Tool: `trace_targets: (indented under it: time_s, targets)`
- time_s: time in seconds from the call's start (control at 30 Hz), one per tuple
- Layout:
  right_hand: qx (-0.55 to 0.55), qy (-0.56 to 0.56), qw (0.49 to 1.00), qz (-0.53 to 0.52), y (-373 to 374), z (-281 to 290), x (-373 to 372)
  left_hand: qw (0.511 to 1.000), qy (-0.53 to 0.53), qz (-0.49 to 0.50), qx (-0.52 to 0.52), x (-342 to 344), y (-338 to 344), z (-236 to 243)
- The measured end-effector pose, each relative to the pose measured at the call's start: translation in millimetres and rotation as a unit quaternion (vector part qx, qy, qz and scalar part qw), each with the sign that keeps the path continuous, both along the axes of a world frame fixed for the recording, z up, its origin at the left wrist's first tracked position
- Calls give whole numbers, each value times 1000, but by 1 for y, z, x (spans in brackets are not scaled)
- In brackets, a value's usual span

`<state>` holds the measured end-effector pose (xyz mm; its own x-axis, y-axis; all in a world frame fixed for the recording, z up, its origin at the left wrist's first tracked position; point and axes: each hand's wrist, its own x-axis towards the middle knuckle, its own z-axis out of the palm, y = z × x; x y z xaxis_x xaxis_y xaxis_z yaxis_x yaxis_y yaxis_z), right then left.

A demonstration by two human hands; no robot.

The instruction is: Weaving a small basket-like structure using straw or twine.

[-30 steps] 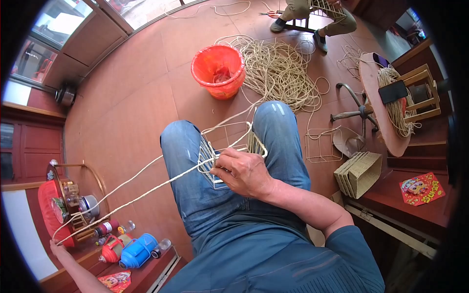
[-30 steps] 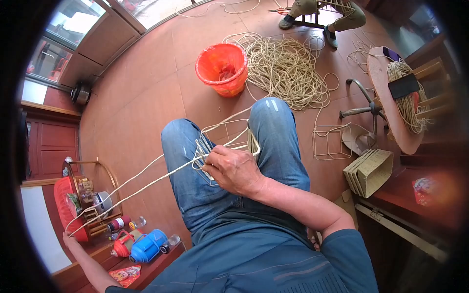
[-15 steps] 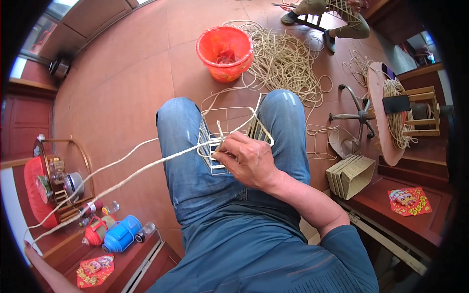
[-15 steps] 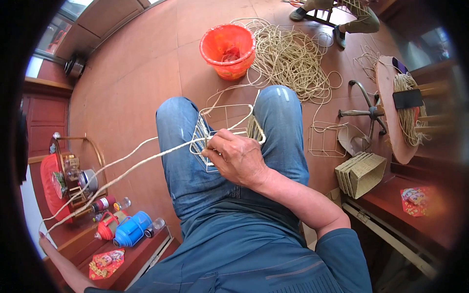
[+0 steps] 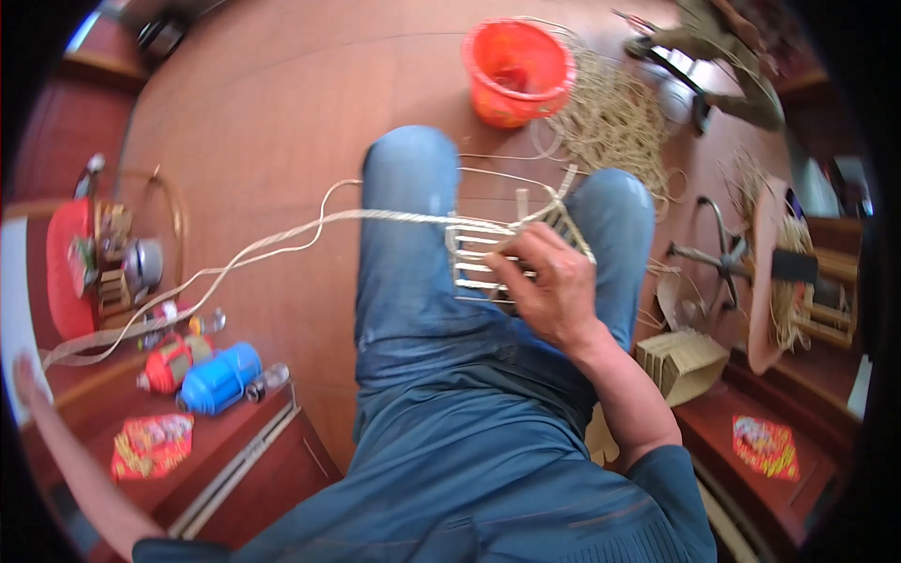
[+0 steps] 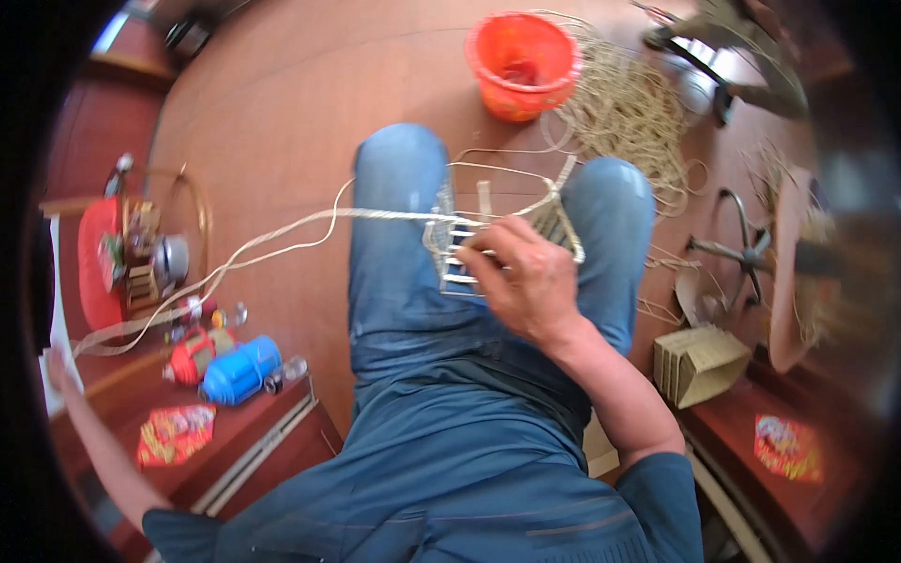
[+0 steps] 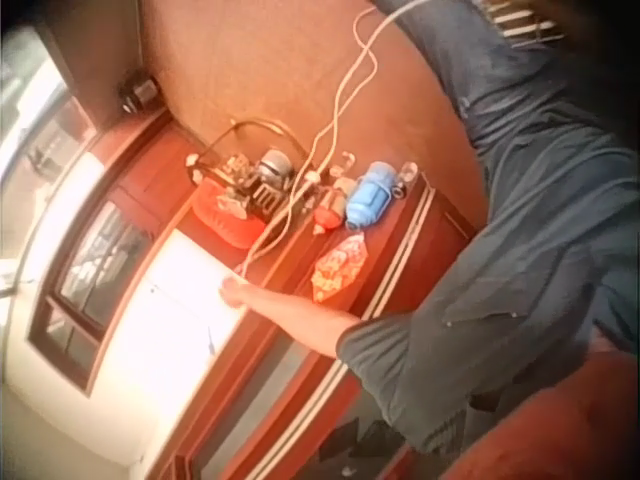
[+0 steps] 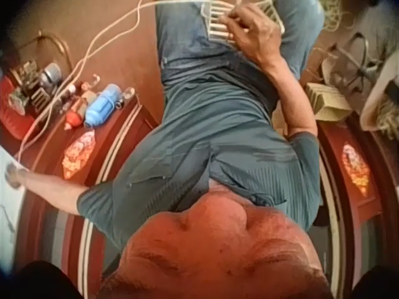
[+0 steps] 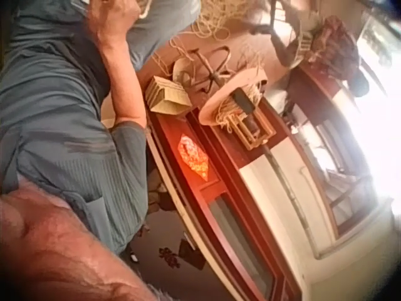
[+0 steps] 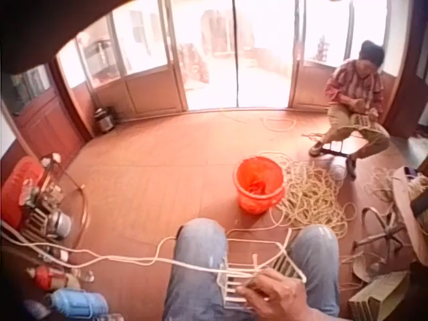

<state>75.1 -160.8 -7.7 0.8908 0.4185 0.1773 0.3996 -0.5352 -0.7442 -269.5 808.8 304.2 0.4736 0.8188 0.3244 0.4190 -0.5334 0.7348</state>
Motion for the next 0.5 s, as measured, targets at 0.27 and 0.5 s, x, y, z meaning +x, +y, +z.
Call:
trace_targets:
  time_s: [0.27, 0.5]
  targets:
    - [27, 44, 999, -18, 7, 5, -3, 884, 63, -201, -417, 167, -194, -389]
    - [25, 86, 996, -19, 4, 4, -4, 819, 211, -15, -533, 123, -462, -646]
